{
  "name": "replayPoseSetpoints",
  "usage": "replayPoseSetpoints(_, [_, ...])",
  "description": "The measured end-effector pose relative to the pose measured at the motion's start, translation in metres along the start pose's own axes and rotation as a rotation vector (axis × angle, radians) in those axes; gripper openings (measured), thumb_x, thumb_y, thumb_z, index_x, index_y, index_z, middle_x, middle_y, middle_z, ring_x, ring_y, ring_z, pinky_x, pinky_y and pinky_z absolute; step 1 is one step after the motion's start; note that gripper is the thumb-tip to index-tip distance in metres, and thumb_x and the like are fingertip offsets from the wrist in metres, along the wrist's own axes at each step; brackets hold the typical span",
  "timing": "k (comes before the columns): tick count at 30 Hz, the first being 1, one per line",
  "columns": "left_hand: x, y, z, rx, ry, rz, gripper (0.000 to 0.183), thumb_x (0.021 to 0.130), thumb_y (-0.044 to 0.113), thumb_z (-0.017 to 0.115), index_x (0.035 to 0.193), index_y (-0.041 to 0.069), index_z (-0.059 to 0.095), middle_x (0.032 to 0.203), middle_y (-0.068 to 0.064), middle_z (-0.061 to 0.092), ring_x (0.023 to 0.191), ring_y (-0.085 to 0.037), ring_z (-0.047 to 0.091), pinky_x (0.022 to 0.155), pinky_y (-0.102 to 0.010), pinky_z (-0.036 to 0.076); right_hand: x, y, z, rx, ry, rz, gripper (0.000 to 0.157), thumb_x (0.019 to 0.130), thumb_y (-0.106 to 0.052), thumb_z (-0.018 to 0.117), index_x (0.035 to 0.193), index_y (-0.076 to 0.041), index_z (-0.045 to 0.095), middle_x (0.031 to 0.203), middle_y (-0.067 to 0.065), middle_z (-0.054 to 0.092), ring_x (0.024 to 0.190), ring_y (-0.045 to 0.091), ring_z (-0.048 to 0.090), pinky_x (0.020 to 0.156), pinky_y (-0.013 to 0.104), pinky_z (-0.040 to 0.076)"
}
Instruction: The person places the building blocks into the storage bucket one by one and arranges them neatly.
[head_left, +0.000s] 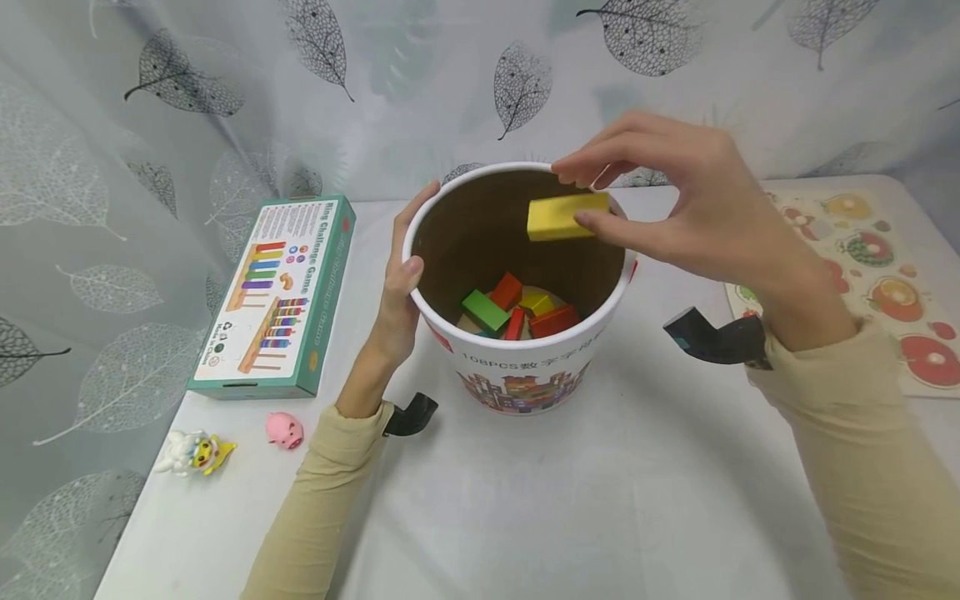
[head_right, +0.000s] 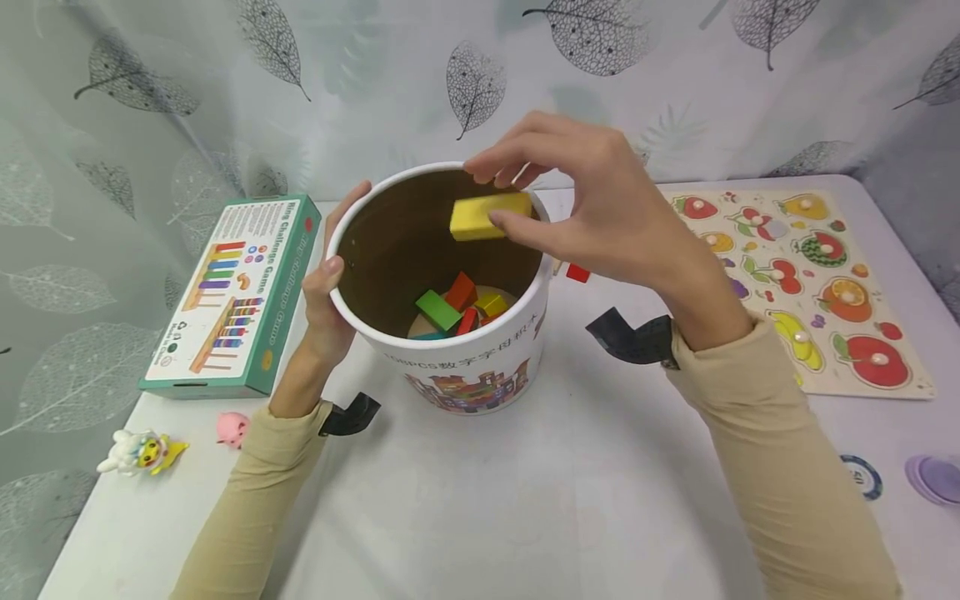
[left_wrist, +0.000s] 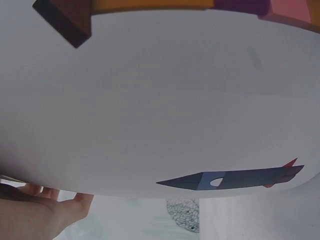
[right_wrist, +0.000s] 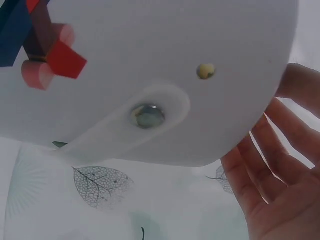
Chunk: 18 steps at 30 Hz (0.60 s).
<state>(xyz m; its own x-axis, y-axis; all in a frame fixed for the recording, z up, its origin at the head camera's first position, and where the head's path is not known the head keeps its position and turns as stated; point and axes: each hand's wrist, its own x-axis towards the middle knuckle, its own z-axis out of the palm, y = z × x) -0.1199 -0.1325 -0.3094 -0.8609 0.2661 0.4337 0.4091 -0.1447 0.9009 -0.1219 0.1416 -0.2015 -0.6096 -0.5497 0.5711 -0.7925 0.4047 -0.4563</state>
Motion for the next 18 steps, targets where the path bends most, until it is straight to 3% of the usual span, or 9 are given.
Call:
replayPoseSetpoints(6, [0.0,-0.001,0.001,-0.018,-0.009,0.003,0.091,0.082,0.068,0.048,0.154,0.018,0.022,0.149,-0.005,0.037,0.132,-0.029,0.038,0.107,-0.057,0.032,0.001,0.003,-0.002,0.011,-0.027,-0.032,0.043,0.074,0.003,0.079,0.116,0.003,0.067,0.11,0.011,0.069,0.096,0.012,0.063,0.089,0.018,0.049])
replayPoseSetpoints(11, [0.0,-0.002,0.0,-0.019,-0.002,0.0,0.092,0.082,0.067,0.049,0.154,0.017,0.021,0.149,-0.006,0.036,0.132,-0.028,0.037,0.107,-0.056,0.033,-0.001,0.002,-0.008,-0.028,-0.024,-0.038,0.045,0.075,0.002,0.079,0.118,0.003,0.066,0.111,0.012,0.068,0.097,0.008,0.063,0.088,0.017,0.048])
replayPoseSetpoints(18, [-0.001,0.0,0.0,-0.016,0.002,0.003,0.091,0.082,0.068,0.048,0.154,0.018,0.022,0.149,-0.005,0.036,0.132,-0.027,0.037,0.107,-0.054,0.033,-0.011,0.01,-0.018,-0.093,0.057,0.031,0.05,0.071,0.01,0.079,0.119,0.0,0.066,0.112,0.012,0.067,0.101,0.003,0.061,0.091,0.013,0.047])
